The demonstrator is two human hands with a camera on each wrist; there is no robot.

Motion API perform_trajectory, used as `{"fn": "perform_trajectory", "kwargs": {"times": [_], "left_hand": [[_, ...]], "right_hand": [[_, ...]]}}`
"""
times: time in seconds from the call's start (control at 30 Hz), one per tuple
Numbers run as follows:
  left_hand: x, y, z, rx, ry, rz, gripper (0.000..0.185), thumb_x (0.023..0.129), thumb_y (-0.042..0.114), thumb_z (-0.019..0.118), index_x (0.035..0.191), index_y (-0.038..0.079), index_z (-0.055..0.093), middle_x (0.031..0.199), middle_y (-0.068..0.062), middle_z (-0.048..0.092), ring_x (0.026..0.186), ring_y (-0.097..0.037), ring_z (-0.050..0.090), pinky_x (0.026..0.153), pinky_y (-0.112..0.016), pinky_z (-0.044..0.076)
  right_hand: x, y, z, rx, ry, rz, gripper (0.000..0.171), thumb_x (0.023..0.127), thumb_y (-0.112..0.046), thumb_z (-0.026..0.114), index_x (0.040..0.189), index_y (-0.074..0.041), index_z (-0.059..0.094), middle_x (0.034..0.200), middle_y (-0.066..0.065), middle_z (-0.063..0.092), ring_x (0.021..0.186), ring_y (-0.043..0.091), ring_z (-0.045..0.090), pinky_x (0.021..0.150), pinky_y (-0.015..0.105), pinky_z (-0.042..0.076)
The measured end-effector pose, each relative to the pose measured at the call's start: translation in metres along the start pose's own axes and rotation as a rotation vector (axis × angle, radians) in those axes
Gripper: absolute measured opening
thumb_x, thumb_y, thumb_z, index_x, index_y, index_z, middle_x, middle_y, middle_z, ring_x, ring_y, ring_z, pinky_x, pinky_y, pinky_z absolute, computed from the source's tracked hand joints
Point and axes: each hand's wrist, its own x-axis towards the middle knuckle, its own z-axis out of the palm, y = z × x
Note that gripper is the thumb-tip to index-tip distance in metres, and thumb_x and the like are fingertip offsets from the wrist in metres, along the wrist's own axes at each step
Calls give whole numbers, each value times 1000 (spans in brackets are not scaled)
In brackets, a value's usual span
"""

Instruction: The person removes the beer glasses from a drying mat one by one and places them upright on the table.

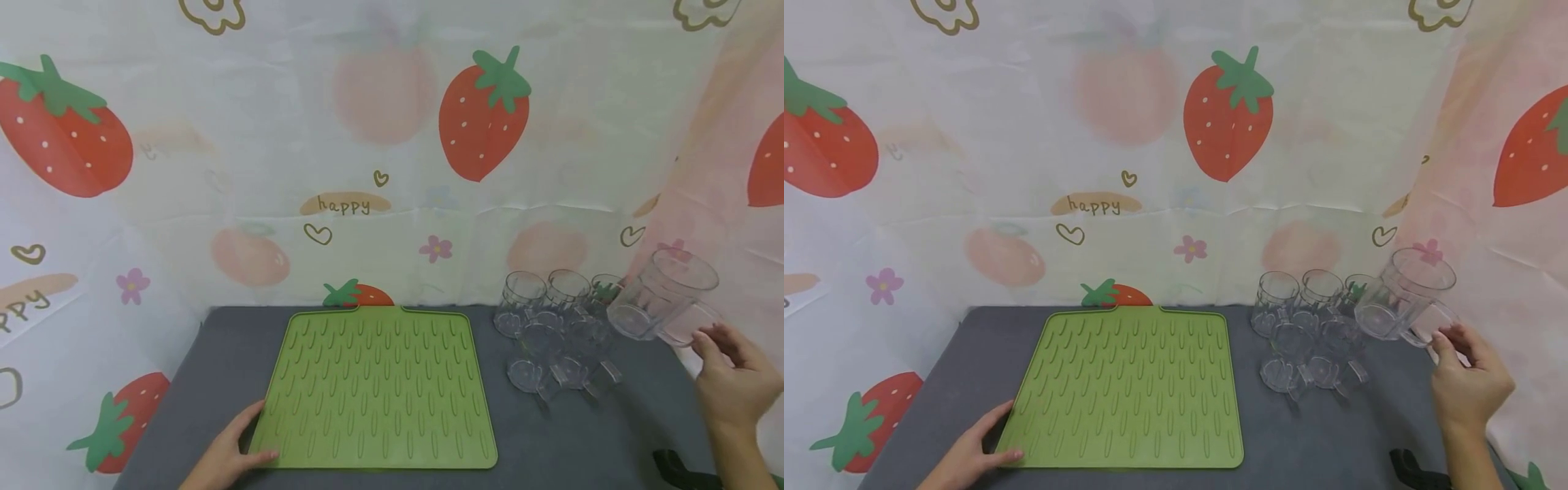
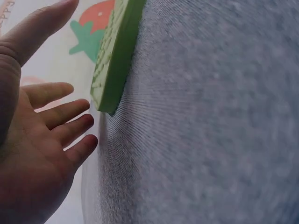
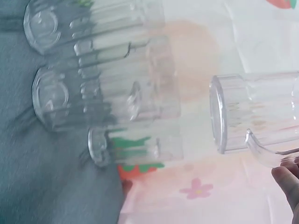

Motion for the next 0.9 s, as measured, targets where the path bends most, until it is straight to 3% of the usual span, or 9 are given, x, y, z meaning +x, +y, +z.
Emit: {"fn": "perform_trajectory", "kwargs": {"times": [0.33,0.63,0.73,0.8,0.9], "left_hand": [[1,-7,-1,65,-29,0,97,77,43,80,148,-4,33,149,-32,36,134,-54,36,99,-64,42],[3,-11,1,82,-71,5,100,78,40,81,149,-8,28,150,-36,31,134,-57,35,99,-65,41],[5,-13,1,86,-91,-16,105,76,41,82,151,-6,25,152,-36,27,136,-57,31,100,-66,40],[6,-13,1,89,-101,-34,107,75,41,83,151,-5,25,153,-36,25,137,-57,28,100,-66,39],[7,-13,0,90,-112,-52,108,73,41,84,152,-3,25,154,-35,23,138,-57,26,100,-66,38]], "right_hand": [[-3,20,-9,-57,33,37,23,89,2,64,97,-19,69,78,-42,52,72,-23,52,68,-6,41],[-12,36,-11,-11,35,43,35,87,5,64,87,-30,65,74,-42,54,69,-23,53,65,-5,43],[-18,43,-11,-90,31,42,21,88,3,64,88,-17,69,75,-39,54,69,-26,49,64,-6,40],[-22,49,-11,-146,24,28,9,89,2,64,90,-3,72,76,-39,53,69,-28,45,65,-6,37],[-28,58,-12,-172,9,29,10,89,1,65,93,8,70,75,-45,46,68,-30,43,66,-6,34]]}}
